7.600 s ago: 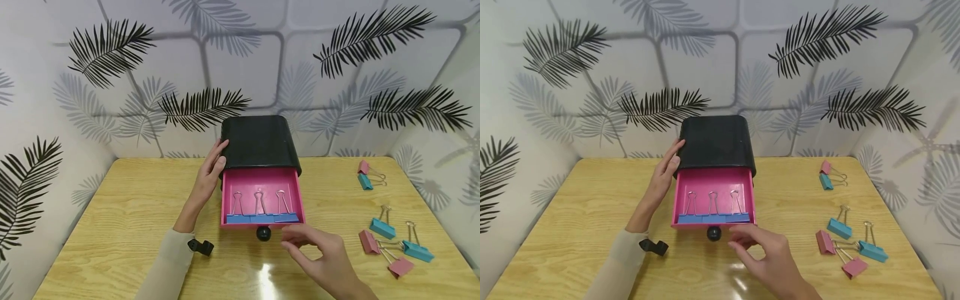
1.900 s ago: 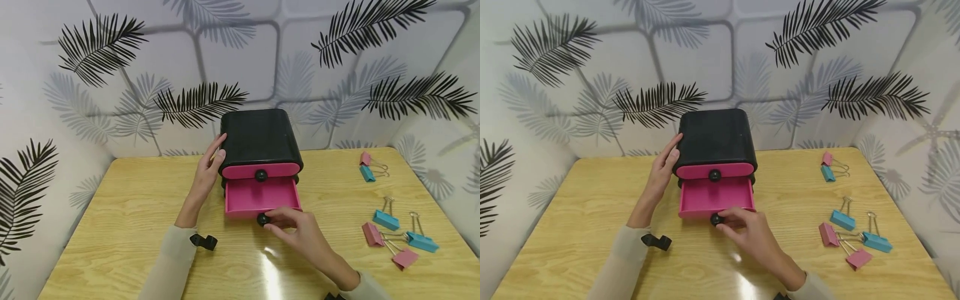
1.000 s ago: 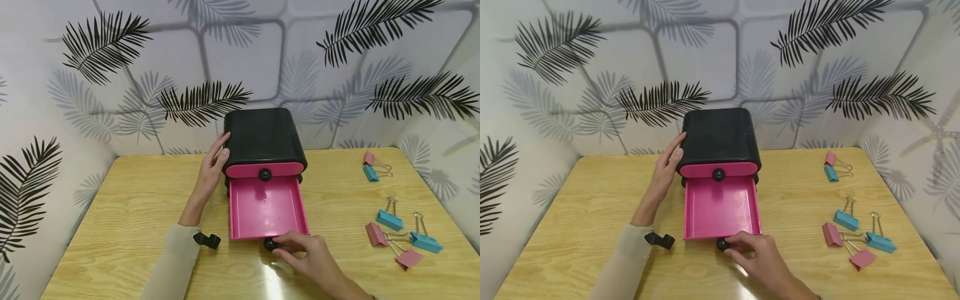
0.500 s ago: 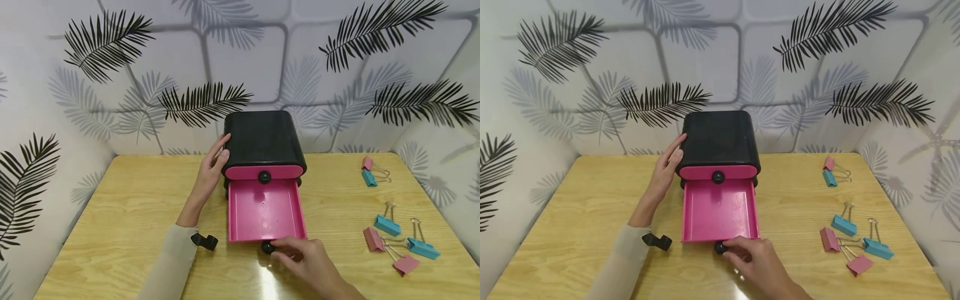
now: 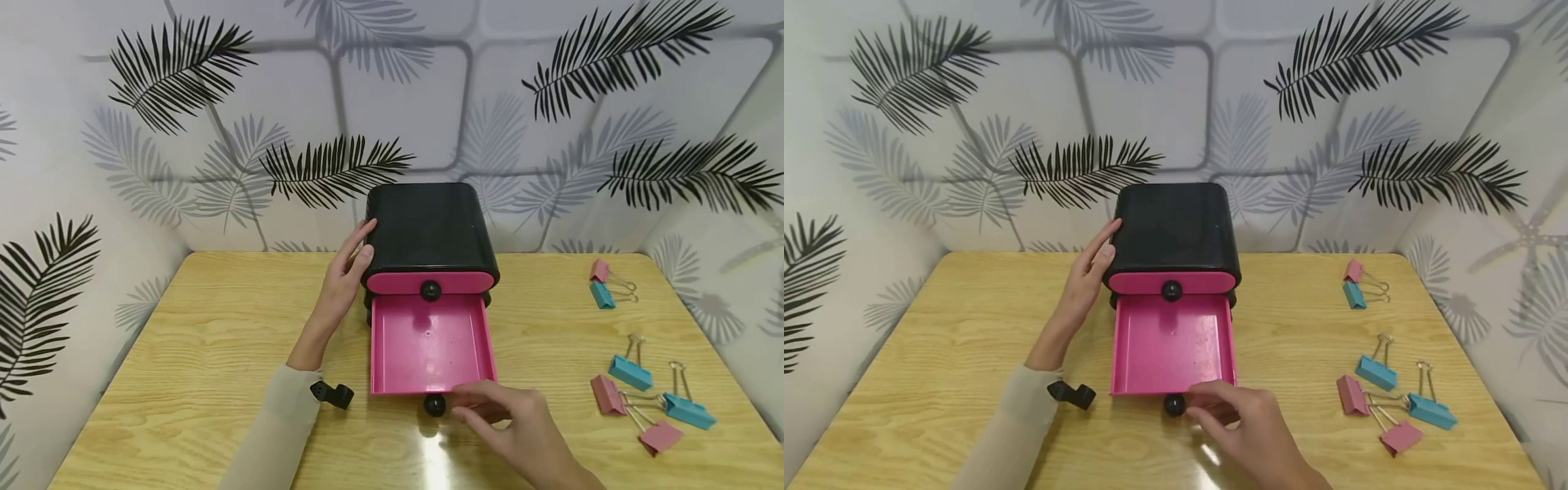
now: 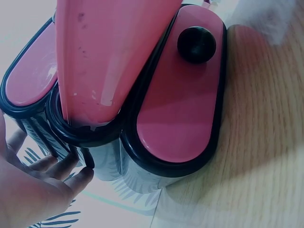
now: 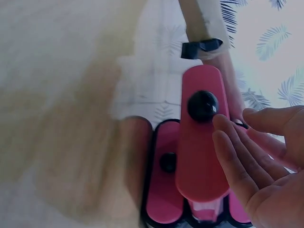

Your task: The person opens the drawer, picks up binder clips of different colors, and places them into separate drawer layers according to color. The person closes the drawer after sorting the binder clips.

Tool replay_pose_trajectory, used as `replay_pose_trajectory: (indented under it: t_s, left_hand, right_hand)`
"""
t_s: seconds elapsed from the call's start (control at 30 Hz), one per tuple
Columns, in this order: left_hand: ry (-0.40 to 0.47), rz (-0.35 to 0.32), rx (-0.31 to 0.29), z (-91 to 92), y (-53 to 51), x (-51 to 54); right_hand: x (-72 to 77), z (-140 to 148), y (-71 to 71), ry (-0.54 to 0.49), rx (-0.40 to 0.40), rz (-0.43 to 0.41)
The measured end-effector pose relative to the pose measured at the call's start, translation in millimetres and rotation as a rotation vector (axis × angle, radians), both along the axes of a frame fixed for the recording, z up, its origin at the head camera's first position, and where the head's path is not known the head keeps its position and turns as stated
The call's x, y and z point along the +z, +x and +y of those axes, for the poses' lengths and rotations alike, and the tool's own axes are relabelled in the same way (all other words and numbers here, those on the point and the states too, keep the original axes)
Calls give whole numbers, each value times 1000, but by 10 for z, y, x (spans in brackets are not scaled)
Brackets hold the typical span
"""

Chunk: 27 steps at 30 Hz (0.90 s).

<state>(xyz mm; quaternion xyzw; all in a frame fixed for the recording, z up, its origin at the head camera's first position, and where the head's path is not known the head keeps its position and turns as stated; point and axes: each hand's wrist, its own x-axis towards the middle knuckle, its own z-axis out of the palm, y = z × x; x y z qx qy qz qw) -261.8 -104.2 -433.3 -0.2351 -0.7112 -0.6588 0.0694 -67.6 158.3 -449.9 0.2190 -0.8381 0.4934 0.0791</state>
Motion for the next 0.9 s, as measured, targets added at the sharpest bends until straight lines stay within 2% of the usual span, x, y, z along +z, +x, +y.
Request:
replay_pose_trajectory:
  t_s: [0.17,0.27,0.37,0.53,0.77,0.9]
  left_hand:
    - [-10,-13,-12,20,145,191]
    - [-14,-20,-15,25,179,226]
    - [-12,-21,-19,30,181,228]
    - [-10,-25,-25,30,164,214]
    - [-23,-25,-21,19,174,241]
    - [-17,-12,-14,8,74,104]
  right_hand:
    - [72,49,-28,-7,-70,96]
    - [99,99,-65,-6,-91,168]
    - [128,159,-110,13,-121,184]
    - [162,257,-187,36,-166,163]
    - [131,465,-340,44,-255,227]
    - [101,611,-436,40,-291,249]
